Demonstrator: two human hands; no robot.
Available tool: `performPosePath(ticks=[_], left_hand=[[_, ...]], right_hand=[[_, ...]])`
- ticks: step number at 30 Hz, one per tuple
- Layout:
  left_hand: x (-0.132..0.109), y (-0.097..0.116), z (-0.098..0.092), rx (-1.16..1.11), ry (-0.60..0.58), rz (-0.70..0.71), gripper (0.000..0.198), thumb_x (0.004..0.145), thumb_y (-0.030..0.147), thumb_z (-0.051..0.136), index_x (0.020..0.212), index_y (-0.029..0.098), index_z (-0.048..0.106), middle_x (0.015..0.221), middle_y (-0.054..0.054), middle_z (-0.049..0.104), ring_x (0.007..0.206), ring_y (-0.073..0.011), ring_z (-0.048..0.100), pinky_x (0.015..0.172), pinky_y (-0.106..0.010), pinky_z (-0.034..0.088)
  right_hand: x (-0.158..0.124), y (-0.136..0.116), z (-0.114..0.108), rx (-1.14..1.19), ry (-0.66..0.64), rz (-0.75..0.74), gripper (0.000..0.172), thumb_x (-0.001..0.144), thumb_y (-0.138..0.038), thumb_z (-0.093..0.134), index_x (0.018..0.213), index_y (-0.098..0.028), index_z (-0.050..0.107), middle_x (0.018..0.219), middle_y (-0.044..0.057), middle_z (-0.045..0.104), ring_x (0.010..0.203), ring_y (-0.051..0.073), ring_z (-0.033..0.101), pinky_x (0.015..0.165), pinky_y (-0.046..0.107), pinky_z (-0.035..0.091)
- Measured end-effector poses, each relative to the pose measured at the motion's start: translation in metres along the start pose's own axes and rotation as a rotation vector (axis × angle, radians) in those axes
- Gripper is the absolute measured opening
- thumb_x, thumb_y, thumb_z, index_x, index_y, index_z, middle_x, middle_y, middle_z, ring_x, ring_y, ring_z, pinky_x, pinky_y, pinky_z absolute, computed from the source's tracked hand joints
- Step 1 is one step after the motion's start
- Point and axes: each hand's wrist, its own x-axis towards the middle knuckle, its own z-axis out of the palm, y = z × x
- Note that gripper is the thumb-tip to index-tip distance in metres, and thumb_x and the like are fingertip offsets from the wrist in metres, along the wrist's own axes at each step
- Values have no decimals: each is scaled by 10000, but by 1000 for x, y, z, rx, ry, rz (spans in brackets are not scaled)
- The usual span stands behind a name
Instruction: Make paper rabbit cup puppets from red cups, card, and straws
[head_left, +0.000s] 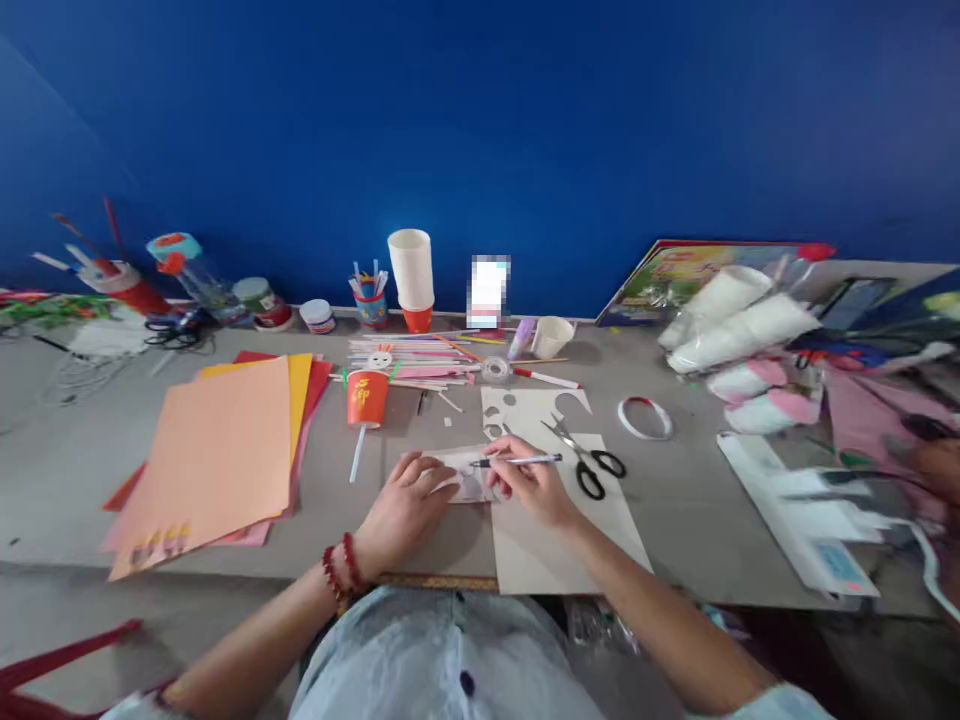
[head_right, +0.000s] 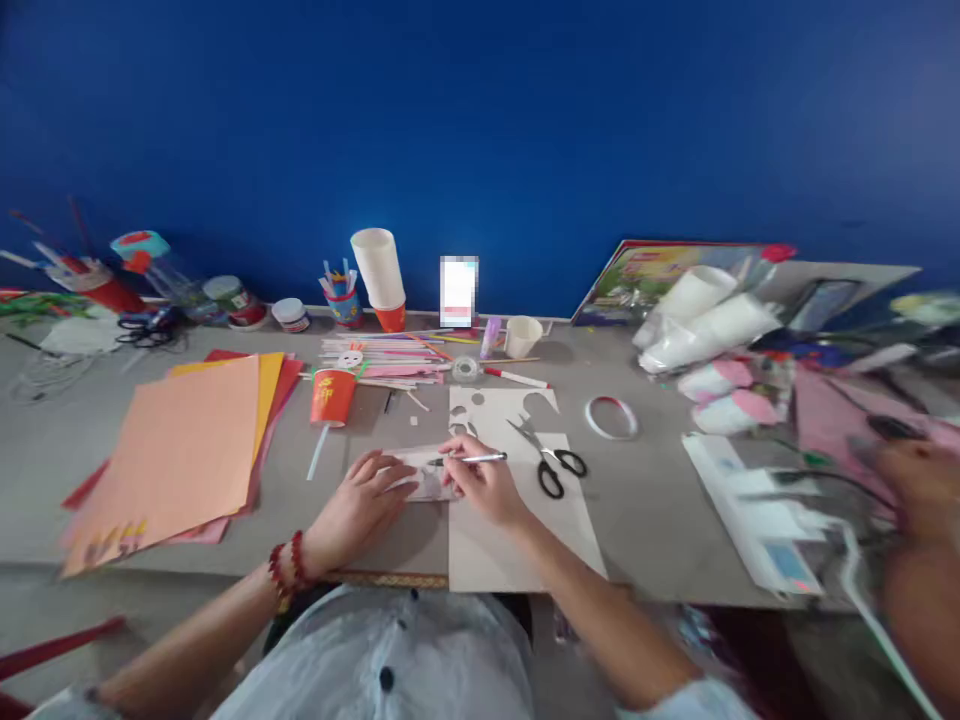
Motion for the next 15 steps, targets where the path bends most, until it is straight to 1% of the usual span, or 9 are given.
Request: performPosePath(ticks=[2, 4, 9, 11, 13, 15], left_hand=[[1, 0, 2, 17, -4, -7, 267, 964, 217, 516, 1202, 227, 635, 1221, -27, 672, 1182, -251, 529, 1112, -491, 355], [0, 0, 3, 31, -7, -13, 277, 961, 239, 527, 1218, 224, 628, 1221, -33, 673, 1181, -257, 532, 1112, -497, 355], [-2, 1, 4, 57, -6, -27, 298, 953, 251, 542, 1239, 209, 619, 1227, -46, 670, 1193, -260, 527, 1131, -505, 338], [-2, 2, 5, 64, -2, -21, 305, 947, 239, 549, 1240, 194, 617, 1235, -56, 666, 1200, -255, 522, 1140, -500, 334], [-2, 3, 5, 75, 7, -9, 312, 943, 230, 554, 1246, 187, 613, 1242, -59, 665, 1206, -251, 523, 1145, -499, 332], [-3, 4, 6, 89, 11, -1, 320, 947, 226, 548, 1261, 197, 605, 1243, -53, 668, 1213, -248, 527, 1148, -501, 328]], right_hand=[[1, 2, 1, 6, -14, -2, 164, 925, -347, 523, 989, -205, 576, 750, 9, 670, 549, 109, 544, 515, 222, 448], [3, 3, 3, -10, -8, -13, 147, 909, -341, 543, 953, -205, 577, 744, 7, 661, 545, 110, 538, 510, 224, 440], [5, 3, 11, -92, 61, -52, 64, 849, -252, 568, 804, -208, 554, 605, -43, 546, 533, 111, 518, 503, 215, 393], [6, 4, 12, -82, 45, -33, 15, 842, -223, 545, 837, -211, 552, 613, -41, 571, 547, 117, 544, 510, 213, 401], [6, 4, 13, -86, 21, -22, 42, 840, -217, 538, 879, -212, 554, 652, -27, 618, 582, 127, 580, 524, 214, 421], [7, 6, 14, -119, 25, -41, 47, 831, -225, 553, 876, -212, 557, 671, -23, 624, 587, 127, 580, 524, 213, 426]])
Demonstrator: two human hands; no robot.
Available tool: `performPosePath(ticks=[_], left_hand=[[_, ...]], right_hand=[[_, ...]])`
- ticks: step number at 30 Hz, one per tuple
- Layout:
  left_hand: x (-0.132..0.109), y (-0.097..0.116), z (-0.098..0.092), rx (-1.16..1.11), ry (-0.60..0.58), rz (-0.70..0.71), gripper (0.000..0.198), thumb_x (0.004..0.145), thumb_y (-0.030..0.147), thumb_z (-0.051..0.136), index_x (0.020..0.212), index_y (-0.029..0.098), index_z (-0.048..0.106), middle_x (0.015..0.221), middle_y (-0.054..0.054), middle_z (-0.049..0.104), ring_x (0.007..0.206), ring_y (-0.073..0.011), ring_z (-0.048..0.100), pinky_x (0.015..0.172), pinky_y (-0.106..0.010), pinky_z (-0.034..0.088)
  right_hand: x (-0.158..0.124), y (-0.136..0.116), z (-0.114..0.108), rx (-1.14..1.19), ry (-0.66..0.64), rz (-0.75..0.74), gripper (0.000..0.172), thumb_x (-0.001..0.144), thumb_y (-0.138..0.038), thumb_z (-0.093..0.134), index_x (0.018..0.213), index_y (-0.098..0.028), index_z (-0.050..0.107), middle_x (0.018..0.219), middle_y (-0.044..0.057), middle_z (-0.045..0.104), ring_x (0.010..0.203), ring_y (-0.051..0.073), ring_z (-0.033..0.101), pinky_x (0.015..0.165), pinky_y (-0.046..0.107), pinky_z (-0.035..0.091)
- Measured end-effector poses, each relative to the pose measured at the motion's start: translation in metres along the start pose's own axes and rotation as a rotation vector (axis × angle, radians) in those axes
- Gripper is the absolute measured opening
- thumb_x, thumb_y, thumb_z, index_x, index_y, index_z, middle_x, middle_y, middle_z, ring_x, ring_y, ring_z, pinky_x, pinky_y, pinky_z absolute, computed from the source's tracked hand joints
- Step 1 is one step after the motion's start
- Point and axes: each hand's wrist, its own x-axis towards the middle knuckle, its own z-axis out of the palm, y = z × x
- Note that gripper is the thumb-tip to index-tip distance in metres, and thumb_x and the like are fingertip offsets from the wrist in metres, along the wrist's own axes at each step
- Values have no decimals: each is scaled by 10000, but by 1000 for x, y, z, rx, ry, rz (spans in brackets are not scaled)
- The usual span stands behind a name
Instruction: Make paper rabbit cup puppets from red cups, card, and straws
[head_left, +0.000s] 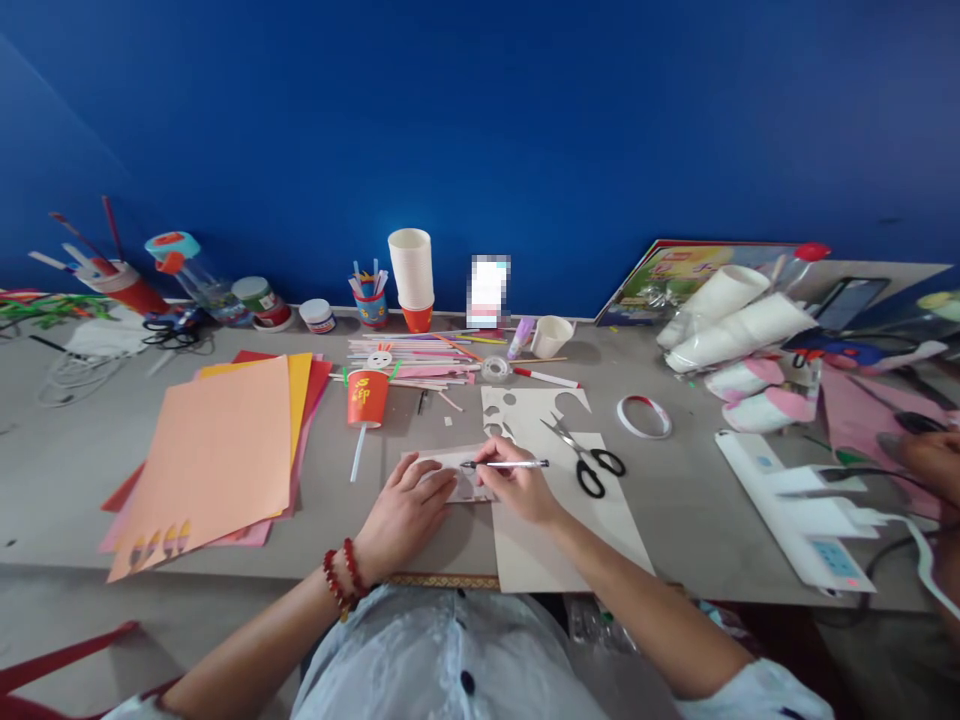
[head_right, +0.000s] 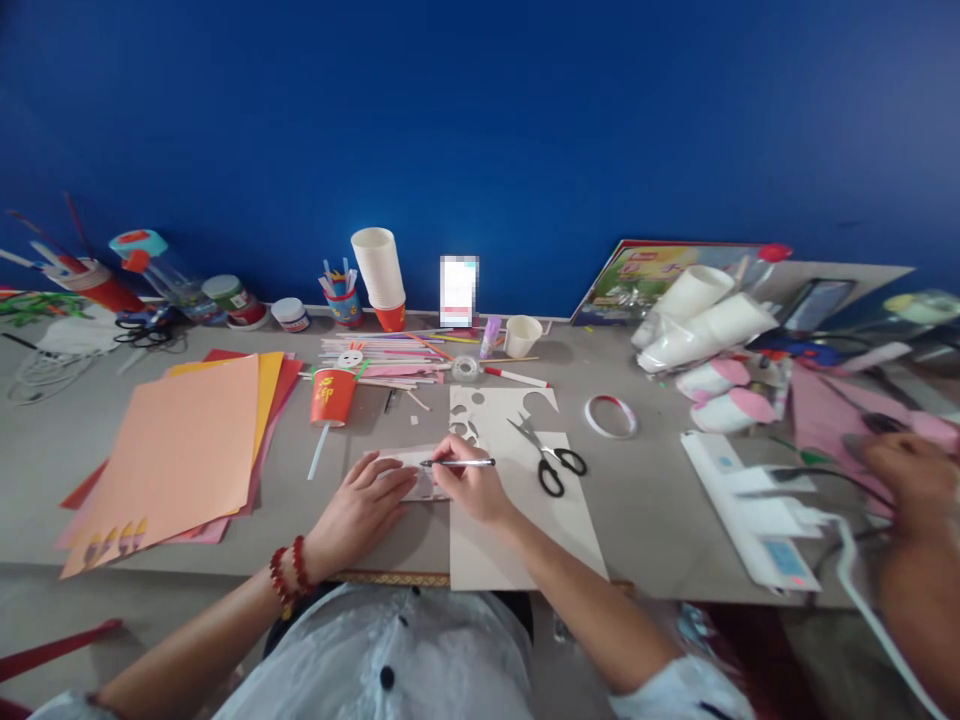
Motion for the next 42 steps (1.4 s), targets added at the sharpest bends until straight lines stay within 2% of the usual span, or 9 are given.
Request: performPosePath(ticks=[5, 9, 14, 18, 21, 26, 32, 38, 42], left_hand=[[-2, 1, 1, 31, 16, -21, 320, 952, 246, 549, 1264, 218, 610, 1237, -45, 672, 1224, -250, 535, 1160, -503, 320], [-3, 1, 2, 38, 31, -17, 312, 956, 229, 537, 1257, 205, 614, 1243, -54, 669, 1217, -248, 536, 1150, -501, 339], [-2, 2, 1, 44, 25, -40, 313, 943, 220, 549, 1249, 205, 615, 1258, -56, 650, 1194, -243, 529, 1150, -490, 341], [-1, 0, -2, 85, 16, -33, 316, 927, 223, 577, 1239, 230, 622, 1218, -61, 643, 1162, -243, 526, 1136, -495, 354], [0, -3, -3, 104, 13, -29, 305, 920, 224, 591, 1220, 263, 631, 1221, -56, 630, 1163, -248, 517, 1122, -510, 364], [1, -7, -4, 96, -1, -49, 261, 936, 260, 579, 1185, 293, 648, 1234, -52, 620, 1173, -250, 512, 1124, -521, 352], [1, -8, -4, 88, -25, -79, 348, 944, 378, 566, 1275, 279, 606, 1317, -56, 600, 1222, -266, 489, 1153, -536, 304], [1, -7, -3, 103, -38, -83, 390, 950, 367, 555, 1330, 281, 571, 1378, -48, 574, 1234, -269, 485, 1164, -536, 282], [1, -6, -4, 106, -28, -76, 387, 942, 367, 568, 1318, 275, 578, 1392, -57, 562, 1232, -268, 487, 1159, -534, 292]], right_hand=[[1, 1, 2, -59, 51, -63, 35, 793, -212, 582, 792, -211, 547, 647, -40, 558, 526, 103, 484, 498, 209, 393], [4, 0, 5, -63, 50, -65, 38, 813, -207, 559, 781, -212, 539, 642, -40, 558, 518, 101, 472, 489, 206, 377], [5, -1, 3, -176, 27, -87, 63, 897, -241, 523, 900, -219, 581, 676, -23, 630, 582, 131, 581, 545, 224, 434], [0, -2, -1, -447, -43, -224, 197, 989, -305, 465, 1083, -235, 623, 903, 31, 734, 776, 171, 672, 705, 272, 487], [-3, 1, 0, -584, -107, -337, 236, 1007, -285, 454, 1179, -250, 611, 1064, 50, 741, 919, 196, 686, 796, 296, 500], [-3, 8, 5, -742, -135, -439, 242, 1002, -239, 452, 1194, -222, 599, 971, 72, 752, 872, 210, 690, 734, 298, 514], [-4, 1, 7, -699, -106, -373, 233, 1011, -234, 419, 1151, -210, 604, 956, 86, 746, 846, 211, 701, 710, 297, 507], [-10, -3, 9, -618, -125, -270, 245, 1018, -250, 401, 1170, -234, 592, 1021, 81, 741, 933, 214, 697, 796, 315, 516], [-14, -5, 8, -557, -121, -236, 257, 1022, -259, 387, 1198, -237, 573, 1050, 74, 736, 928, 203, 698, 788, 303, 517]])
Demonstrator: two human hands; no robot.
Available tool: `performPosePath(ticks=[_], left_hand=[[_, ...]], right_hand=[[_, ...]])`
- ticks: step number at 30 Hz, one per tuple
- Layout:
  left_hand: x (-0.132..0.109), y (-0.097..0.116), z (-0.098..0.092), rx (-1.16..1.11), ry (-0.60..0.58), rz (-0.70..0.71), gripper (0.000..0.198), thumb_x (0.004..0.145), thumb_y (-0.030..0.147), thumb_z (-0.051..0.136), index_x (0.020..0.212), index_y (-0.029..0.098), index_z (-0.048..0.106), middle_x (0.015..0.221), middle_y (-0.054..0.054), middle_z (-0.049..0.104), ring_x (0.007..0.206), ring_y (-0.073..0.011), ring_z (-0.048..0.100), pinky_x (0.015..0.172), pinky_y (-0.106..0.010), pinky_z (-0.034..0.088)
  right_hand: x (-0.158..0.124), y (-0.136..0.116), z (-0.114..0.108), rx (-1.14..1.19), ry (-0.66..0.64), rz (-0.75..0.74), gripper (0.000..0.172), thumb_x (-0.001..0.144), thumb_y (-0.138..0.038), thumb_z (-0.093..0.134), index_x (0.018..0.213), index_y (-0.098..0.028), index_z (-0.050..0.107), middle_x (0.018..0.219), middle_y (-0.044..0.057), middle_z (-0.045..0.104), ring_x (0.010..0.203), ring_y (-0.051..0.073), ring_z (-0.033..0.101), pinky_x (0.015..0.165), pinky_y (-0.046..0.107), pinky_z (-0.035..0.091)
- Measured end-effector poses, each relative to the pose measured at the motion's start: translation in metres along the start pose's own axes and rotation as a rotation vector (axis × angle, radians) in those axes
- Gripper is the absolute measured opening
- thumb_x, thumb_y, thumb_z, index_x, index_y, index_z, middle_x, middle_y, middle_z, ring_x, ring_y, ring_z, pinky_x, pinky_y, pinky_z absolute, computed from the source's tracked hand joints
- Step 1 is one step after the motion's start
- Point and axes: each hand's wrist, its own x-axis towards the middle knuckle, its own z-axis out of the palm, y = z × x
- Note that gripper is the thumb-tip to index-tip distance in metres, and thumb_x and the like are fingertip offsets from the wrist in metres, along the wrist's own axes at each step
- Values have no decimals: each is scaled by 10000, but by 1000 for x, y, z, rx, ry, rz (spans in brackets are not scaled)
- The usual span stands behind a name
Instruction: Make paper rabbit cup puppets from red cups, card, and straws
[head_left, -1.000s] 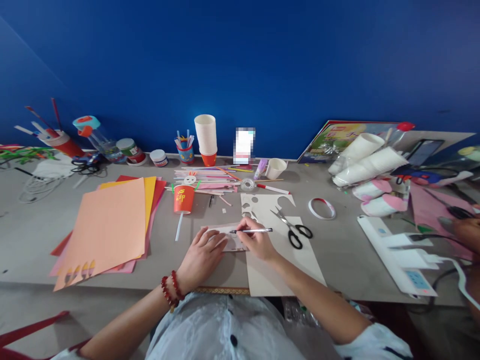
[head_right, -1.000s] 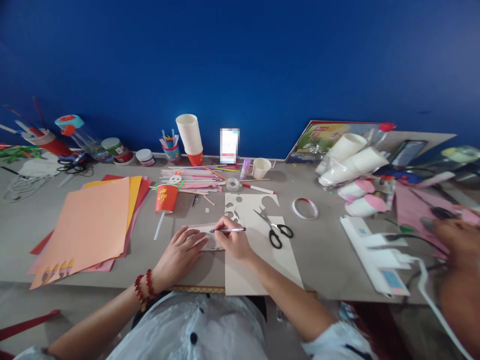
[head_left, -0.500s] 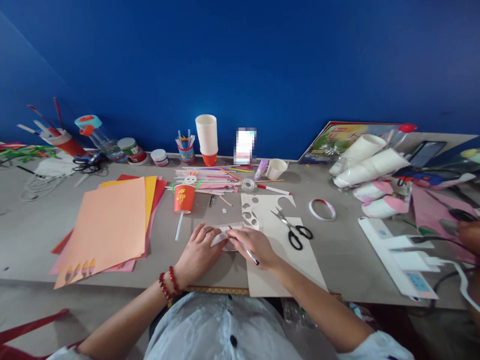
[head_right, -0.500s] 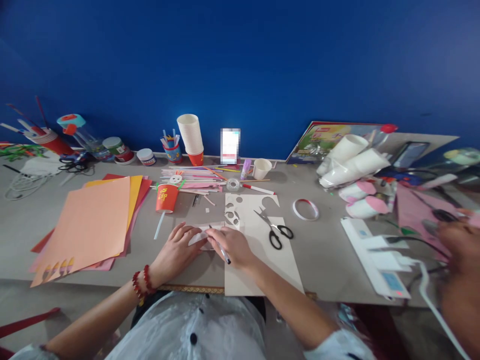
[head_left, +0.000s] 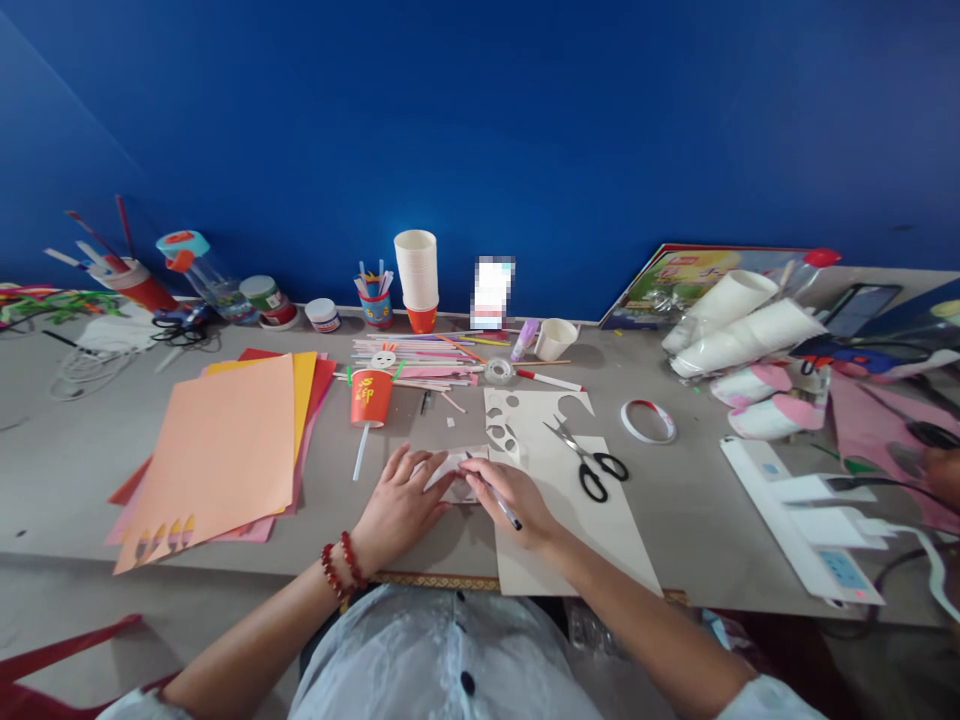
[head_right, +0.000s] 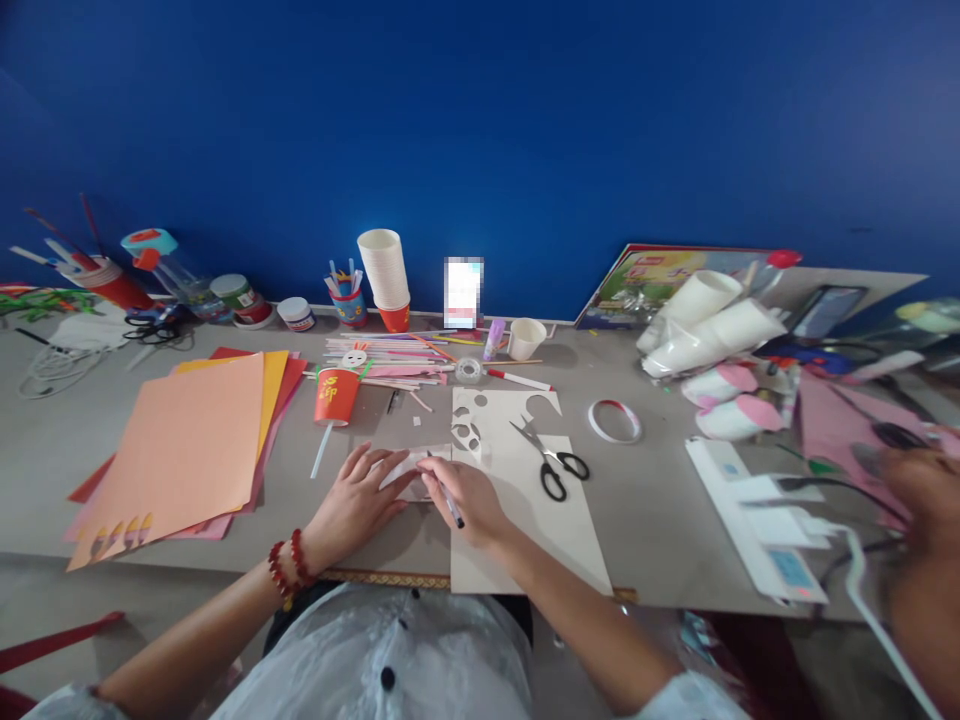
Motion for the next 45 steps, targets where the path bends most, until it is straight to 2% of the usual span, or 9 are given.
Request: performPosePath(ticks=[6, 13, 19, 22, 26, 30, 41, 45], left_hand=[[-5, 5, -2, -45, -8, 46, 382, 942, 338, 568, 1317, 263, 571, 1328, -60, 595, 1218, -266, 485, 1146, -529, 307], [-4, 5, 2, -19, -4, 11, 402, 946, 365, 565, 1333, 258, 558, 1306, -60, 606, 1209, -276, 482, 1145, -534, 290], [-4, 1, 2, -5, 23, 16, 364, 943, 351, 571, 1294, 256, 595, 1277, -65, 619, 1197, -268, 493, 1137, -523, 310], [-3, -3, 2, 1, 31, 46, 369, 929, 345, 596, 1292, 278, 600, 1288, -61, 615, 1204, -265, 492, 1135, -524, 318], [0, -8, 1, 23, 14, 54, 396, 913, 360, 621, 1304, 308, 595, 1321, -58, 596, 1208, -274, 492, 1130, -529, 328], [3, -10, -2, 32, -7, 56, 378, 924, 362, 602, 1299, 310, 601, 1342, -55, 586, 1226, -280, 481, 1123, -535, 337], [2, -9, 0, -17, -1, 65, 364, 942, 355, 573, 1296, 275, 597, 1347, -67, 592, 1249, -273, 482, 1140, -536, 321], [2, -10, 0, -43, 17, 49, 329, 955, 319, 548, 1272, 255, 605, 1317, -79, 603, 1237, -270, 486, 1118, -523, 350]], right_hand=[[-1, -4, 1, -9, 23, 37, 266, 1016, -265, 392, 1200, -233, 581, 1070, 77, 744, 945, 211, 706, 796, 307, 527], [-7, -7, 9, -35, 58, 24, 277, 1005, -232, 406, 1206, -225, 597, 1100, 91, 740, 975, 231, 708, 833, 349, 550], [-5, 1, -4, -19, 128, 19, 281, 1013, -239, 397, 1229, -253, 576, 1129, 72, 734, 1025, 228, 689, 876, 362, 538], [-3, 9, -11, -46, 167, 30, 275, 991, -215, 438, 1231, -254, 566, 1100, 66, 736, 980, 228, 683, 866, 366, 528], [0, 16, -10, -162, 108, 18, 304, 923, -151, 520, 1207, -242, 580, 1056, 77, 717, 900, 242, 660, 799, 367, 519], [3, 18, -3, -214, 58, -38, 378, 884, -112, 563, 1241, -237, 564, 1060, 79, 702, 965, 263, 628, 821, 374, 500], [6, 19, 3, -225, 53, -87, 380, 917, -97, 519, 1264, -241, 576, 1060, 83, 697, 985, 263, 619, 865, 382, 496], [6, 17, 3, -246, 49, -94, 355, 928, -99, 505, 1250, -231, 574, 1044, 86, 688, 983, 264, 619, 879, 387, 495]])
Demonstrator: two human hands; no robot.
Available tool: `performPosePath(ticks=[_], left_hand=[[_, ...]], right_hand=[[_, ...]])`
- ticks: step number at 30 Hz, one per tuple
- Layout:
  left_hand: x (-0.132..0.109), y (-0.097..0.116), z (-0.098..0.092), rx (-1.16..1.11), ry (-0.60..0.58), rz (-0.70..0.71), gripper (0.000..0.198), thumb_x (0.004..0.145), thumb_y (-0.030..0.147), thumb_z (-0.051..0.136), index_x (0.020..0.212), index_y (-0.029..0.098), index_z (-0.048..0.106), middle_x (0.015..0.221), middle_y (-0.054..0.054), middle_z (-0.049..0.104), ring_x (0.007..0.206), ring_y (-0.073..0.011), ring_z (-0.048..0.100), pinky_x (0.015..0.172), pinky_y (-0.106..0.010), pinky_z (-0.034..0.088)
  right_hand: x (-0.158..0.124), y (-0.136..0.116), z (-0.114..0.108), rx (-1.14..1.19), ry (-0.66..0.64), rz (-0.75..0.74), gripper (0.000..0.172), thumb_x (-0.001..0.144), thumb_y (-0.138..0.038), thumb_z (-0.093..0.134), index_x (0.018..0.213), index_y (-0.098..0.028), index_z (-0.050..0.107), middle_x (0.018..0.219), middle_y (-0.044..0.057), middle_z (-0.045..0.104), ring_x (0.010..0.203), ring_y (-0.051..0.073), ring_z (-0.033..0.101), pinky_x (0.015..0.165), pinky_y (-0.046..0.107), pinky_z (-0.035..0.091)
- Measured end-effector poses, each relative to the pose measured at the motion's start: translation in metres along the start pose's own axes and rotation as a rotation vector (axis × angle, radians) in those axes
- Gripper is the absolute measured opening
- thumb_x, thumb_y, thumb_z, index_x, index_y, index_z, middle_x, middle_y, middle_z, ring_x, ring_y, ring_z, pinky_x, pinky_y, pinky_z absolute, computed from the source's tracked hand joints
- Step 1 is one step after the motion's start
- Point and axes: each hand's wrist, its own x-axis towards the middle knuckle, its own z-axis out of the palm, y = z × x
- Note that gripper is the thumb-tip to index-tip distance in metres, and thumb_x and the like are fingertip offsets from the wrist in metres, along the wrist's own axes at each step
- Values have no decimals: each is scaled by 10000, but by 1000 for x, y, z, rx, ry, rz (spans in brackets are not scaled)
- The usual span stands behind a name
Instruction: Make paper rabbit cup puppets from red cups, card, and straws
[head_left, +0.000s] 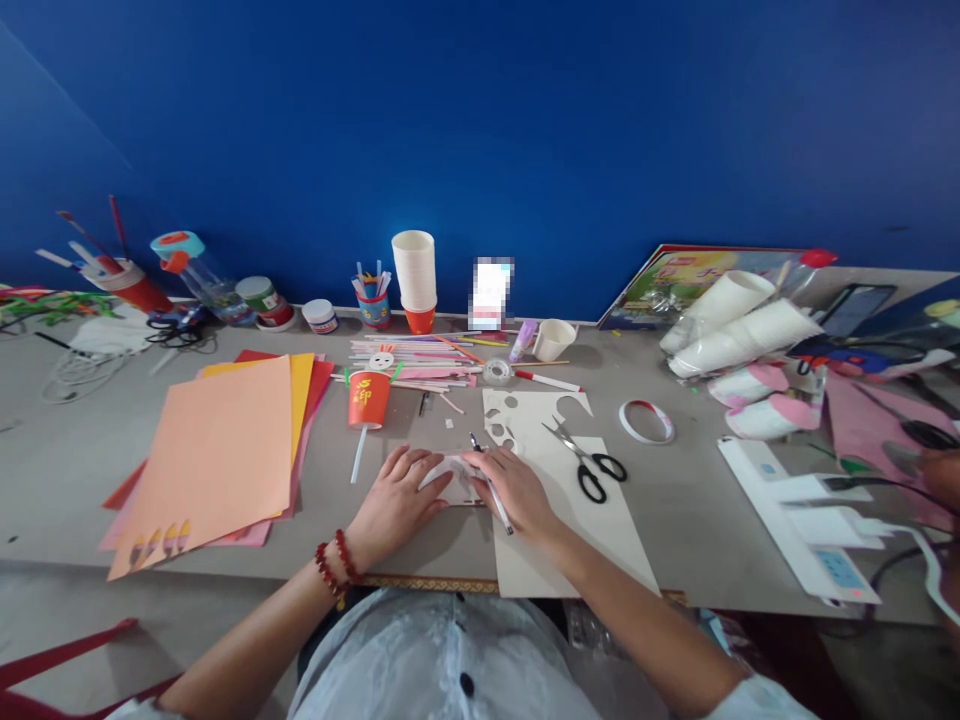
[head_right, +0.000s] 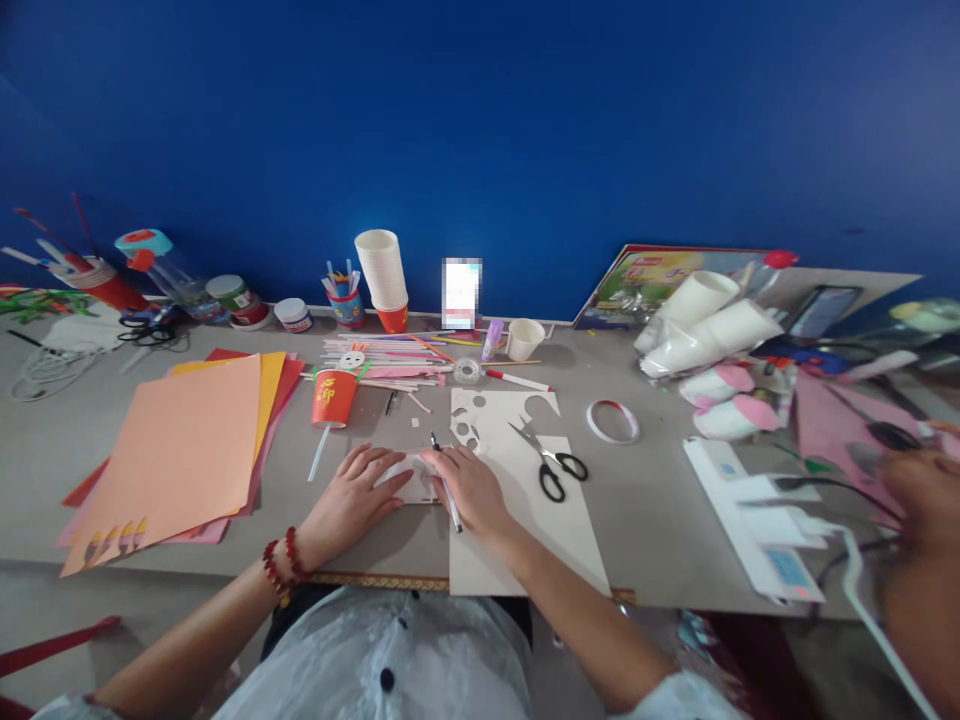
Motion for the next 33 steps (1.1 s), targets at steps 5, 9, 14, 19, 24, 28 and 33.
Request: performPosePath(ticks=[5, 9, 14, 19, 24, 28, 33], left_hand=[[-1, 0, -2, -29, -4, 2, 301, 953, 278, 548, 1244, 246, 620, 1297, -83, 611, 1227, -269, 489, 1105, -529, 365], [1, 0, -6, -100, -3, -22, 262, 958, 242, 532, 1199, 234, 635, 1275, -85, 614, 1200, -258, 500, 1081, -507, 391], [20, 9, -12, -221, -15, -118, 234, 972, 222, 491, 1158, 200, 633, 1207, -93, 622, 1110, -235, 534, 951, -405, 474], [46, 26, -9, -140, -165, -174, 255, 895, 261, 630, 1140, 192, 628, 1138, -81, 635, 1060, -273, 542, 898, -427, 473], [57, 33, -7, -117, -216, -185, 184, 876, 225, 635, 1058, 196, 629, 1101, -76, 628, 1039, -273, 550, 869, -415, 453], [61, 32, -7, -92, -240, -167, 161, 858, 192, 631, 1018, 178, 622, 1067, -83, 631, 1017, -274, 556, 853, -412, 442], [63, 33, -6, -91, -237, -165, 162, 843, 188, 640, 999, 171, 600, 1044, -88, 636, 999, -279, 566, 834, -404, 429]], right_hand=[[-1, 1, 1, 21, 5, 6, 385, 924, -119, 523, 1284, -253, 556, 1073, 83, 693, 987, 263, 626, 880, 388, 500], [-3, 2, -5, 59, 17, 14, 381, 924, -153, 533, 1294, -245, 549, 1121, 96, 688, 1017, 264, 630, 879, 386, 507], [-3, 3, -21, 99, 58, 44, 352, 942, -163, 487, 1282, -229, 552, 1108, 93, 689, 974, 236, 652, 850, 351, 522], [-13, 14, -31, -187, 45, 52, 347, 965, -110, 441, 1271, -193, 581, 1015, 100, 680, 941, 243, 643, 806, 354, 524], [-33, 26, -37, -508, -111, 4, 409, 903, -25, 507, 1264, -188, 611, 979, 98, 664, 878, 248, 617, 737, 348, 507], [-38, 32, -45, -593, -115, 45, 511, 871, 19, 505, 1309, -230, 589, 1006, 88, 659, 878, 240, 606, 747, 344, 498], [-34, 32, -46, -465, -8, 97, 525, 903, -13, 469, 1387, -208, 518, 1053, 103, 660, 937, 248, 616, 806, 359, 508]])
